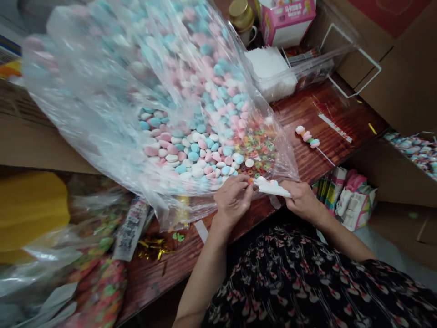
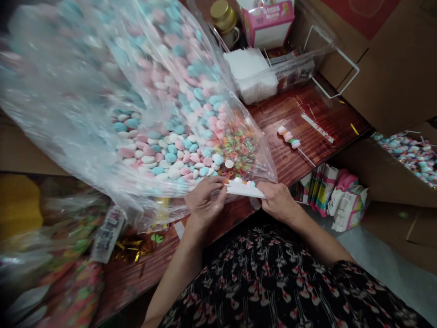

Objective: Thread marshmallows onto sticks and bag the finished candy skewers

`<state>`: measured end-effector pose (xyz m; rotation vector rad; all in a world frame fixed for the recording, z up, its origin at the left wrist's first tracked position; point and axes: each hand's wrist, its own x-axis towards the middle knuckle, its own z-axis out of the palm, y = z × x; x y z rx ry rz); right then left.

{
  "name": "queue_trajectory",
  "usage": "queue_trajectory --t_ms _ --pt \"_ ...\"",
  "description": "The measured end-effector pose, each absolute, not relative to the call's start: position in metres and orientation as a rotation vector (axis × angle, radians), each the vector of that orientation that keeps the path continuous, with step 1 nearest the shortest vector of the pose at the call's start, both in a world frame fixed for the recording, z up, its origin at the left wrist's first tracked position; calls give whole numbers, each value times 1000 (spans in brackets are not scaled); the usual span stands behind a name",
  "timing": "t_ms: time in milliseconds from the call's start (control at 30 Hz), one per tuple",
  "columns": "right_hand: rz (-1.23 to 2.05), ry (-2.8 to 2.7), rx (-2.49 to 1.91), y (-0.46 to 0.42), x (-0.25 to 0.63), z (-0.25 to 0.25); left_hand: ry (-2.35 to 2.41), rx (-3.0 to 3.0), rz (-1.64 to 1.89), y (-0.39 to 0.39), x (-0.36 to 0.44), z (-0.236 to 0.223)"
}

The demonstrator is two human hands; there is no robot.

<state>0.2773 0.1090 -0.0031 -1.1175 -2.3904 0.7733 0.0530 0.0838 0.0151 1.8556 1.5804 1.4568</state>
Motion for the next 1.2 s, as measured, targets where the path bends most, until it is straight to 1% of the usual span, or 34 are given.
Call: queue_trajectory --t_ms 67,200,300,433,533,600,733,800,900,1000,1100,1200 --pt "752 -2443 -1082 111 278 -4 1546 1824 1449 83 51 15" --pt "737 -2543 -954 118 280 0 1526 1404 1452 84 48 13" --pt "689 -2587 -906 129 285 9 1475 1250 1434 91 48 16" --pt "563 -2633 -924 143 296 26 1449 1321 1490 104 59 21" --pt "465 -2653 -930 144 301 33 1499 1495 1499 107 68 23" --pt "457 -2623 -951 141 303 31 1528 1637 1458 105 72 24" --pt "625 -2469 -973 129 299 17 1479 1807 1448 99 73 27" --pt "751 -2360 -973 123 293 8 1478 1749 1489 93 72 27" --pt "944 -2172 -966 117 280 1 1462 1381 1554 85 69 25" --pt "1092 -2036 -903 116 268 -1 1310 954 1562 79 63 24" --pt "1164 -1969 -809 118 263 1 1146 650 1563 80 55 29" --pt "1189 -1830 -783 125 268 8 1064 501 1609 84 48 38"
